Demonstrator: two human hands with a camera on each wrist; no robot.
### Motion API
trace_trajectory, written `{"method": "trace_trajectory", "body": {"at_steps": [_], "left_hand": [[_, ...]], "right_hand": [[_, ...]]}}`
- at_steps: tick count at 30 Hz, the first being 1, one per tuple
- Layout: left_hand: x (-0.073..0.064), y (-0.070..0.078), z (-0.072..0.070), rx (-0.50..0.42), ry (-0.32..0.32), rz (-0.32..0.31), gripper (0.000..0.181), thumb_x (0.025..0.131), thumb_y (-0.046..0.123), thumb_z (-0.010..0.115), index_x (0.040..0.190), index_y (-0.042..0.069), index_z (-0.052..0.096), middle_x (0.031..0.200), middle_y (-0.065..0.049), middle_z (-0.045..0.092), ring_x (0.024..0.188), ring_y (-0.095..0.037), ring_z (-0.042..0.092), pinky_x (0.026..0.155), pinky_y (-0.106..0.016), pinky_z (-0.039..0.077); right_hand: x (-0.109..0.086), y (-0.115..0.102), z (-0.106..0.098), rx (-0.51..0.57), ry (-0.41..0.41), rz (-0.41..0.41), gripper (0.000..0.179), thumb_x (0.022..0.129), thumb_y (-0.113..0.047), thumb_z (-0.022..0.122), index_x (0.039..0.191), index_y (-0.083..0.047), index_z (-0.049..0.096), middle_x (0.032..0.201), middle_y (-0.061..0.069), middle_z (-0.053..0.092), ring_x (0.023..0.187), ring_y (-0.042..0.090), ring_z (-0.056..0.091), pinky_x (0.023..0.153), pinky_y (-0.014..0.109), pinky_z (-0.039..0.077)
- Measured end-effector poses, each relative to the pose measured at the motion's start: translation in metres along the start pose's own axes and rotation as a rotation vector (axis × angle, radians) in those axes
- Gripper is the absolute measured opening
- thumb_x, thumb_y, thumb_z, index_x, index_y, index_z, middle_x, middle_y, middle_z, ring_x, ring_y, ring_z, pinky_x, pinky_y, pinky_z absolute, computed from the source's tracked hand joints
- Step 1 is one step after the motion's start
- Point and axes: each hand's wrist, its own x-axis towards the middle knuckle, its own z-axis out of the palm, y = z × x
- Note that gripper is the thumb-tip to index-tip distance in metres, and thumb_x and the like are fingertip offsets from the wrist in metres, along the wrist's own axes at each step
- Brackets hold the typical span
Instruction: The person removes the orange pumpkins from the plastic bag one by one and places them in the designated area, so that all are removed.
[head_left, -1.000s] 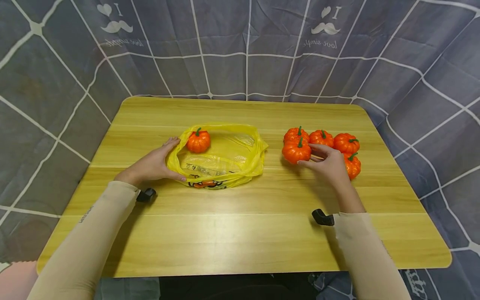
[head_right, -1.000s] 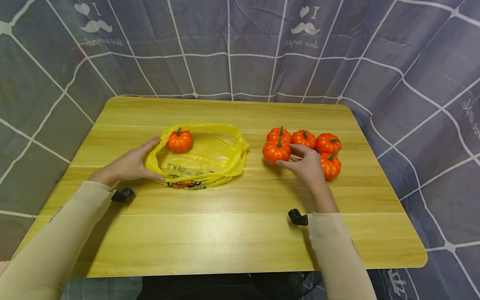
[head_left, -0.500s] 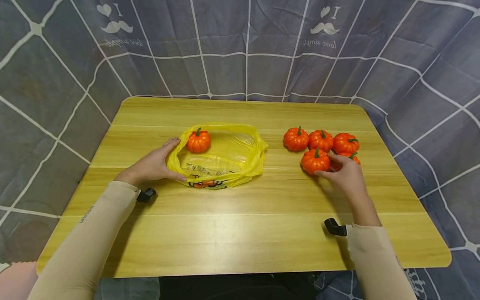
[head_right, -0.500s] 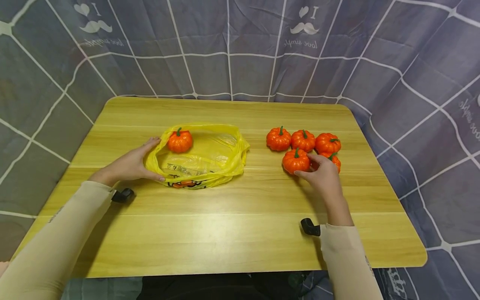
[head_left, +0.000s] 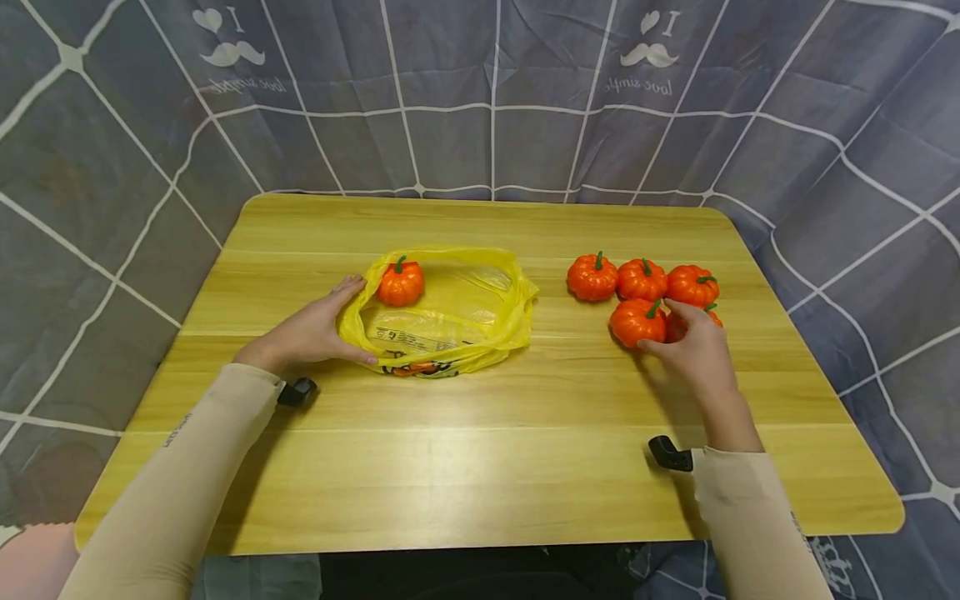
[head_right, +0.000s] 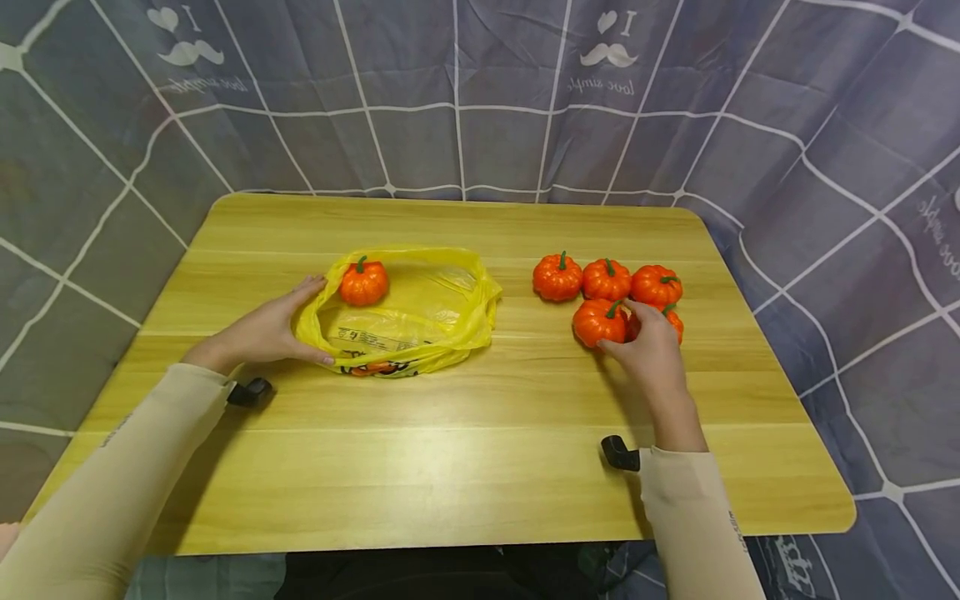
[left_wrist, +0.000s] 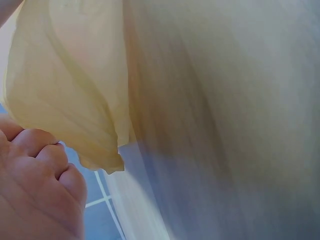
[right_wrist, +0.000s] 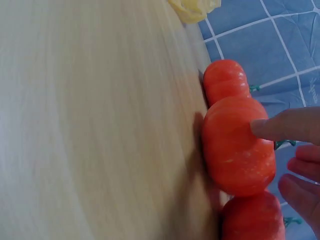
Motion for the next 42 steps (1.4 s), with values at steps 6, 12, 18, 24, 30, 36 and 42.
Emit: {"method": "trace_trajectory", "body": {"at_steps": [6,12,18,24,30,36,42], "left_hand": [[0.0,0.002,0.002,-0.003,-0.001,0.012,0.136,0.064,0.053,0.094,0.162,0.005,0.012,0.167,-0.019,0.004,0.153,-0.032,0.002,0.119,-0.056,0.011],[-0.002,0.004,0.003,-0.013,0.002,0.012,0.134,0.066,0.05,0.093,0.162,0.006,0.012,0.167,-0.02,0.005,0.153,-0.034,0.002,0.119,-0.058,0.011],[-0.002,0.003,0.003,-0.011,0.007,0.003,0.134,0.065,0.051,0.094,0.162,0.007,0.012,0.167,-0.019,0.006,0.153,-0.033,0.003,0.119,-0.057,0.012],[-0.001,0.002,0.002,-0.013,0.014,0.006,0.135,0.064,0.051,0.094,0.163,0.009,0.011,0.167,-0.02,0.007,0.153,-0.034,0.003,0.119,-0.058,0.013],[0.0,0.004,0.002,-0.021,0.003,0.005,0.136,0.065,0.05,0.094,0.163,0.008,0.01,0.166,-0.02,0.006,0.153,-0.033,0.001,0.118,-0.058,0.012],[-0.001,0.003,0.001,-0.02,0.002,-0.005,0.135,0.065,0.051,0.094,0.163,0.008,0.011,0.167,-0.019,0.006,0.153,-0.033,0.001,0.118,-0.059,0.012],[-0.001,0.002,-0.001,-0.008,0.003,-0.004,0.136,0.064,0.055,0.092,0.163,0.009,0.01,0.167,-0.018,0.006,0.153,-0.032,0.001,0.118,-0.059,0.012]], "right_hand": [[0.005,-0.011,0.002,0.047,0.072,-0.024,0.089,0.073,-0.013,0.091,0.148,0.006,0.045,0.143,0.029,0.048,0.131,0.046,0.045,0.109,0.055,0.036],[0.018,-0.032,0.01,0.093,0.06,-0.074,0.096,0.07,-0.018,0.094,0.15,0.0,0.044,0.148,0.024,0.043,0.133,0.044,0.044,0.109,0.056,0.036],[0.031,-0.058,0.032,0.071,0.01,-0.136,0.096,0.07,-0.025,0.095,0.149,-0.001,0.045,0.151,0.019,0.042,0.139,0.039,0.037,0.112,0.057,0.032],[0.046,-0.086,0.068,0.085,-0.077,-0.198,0.1,0.07,-0.03,0.095,0.151,-0.002,0.043,0.153,0.019,0.041,0.141,0.038,0.036,0.114,0.055,0.03],[0.056,-0.109,0.094,0.185,-0.144,-0.205,0.104,0.068,-0.033,0.096,0.152,-0.003,0.041,0.153,0.017,0.039,0.136,0.037,0.042,0.108,0.048,0.041],[0.063,-0.135,0.116,0.238,-0.199,-0.181,0.105,0.069,-0.036,0.095,0.153,-0.005,0.04,0.154,0.015,0.039,0.137,0.034,0.041,0.11,0.044,0.04],[0.067,-0.16,0.137,0.193,-0.252,-0.15,0.106,0.071,-0.046,0.092,0.156,-0.011,0.038,0.154,0.012,0.039,0.135,0.034,0.045,0.105,0.043,0.045]]}}
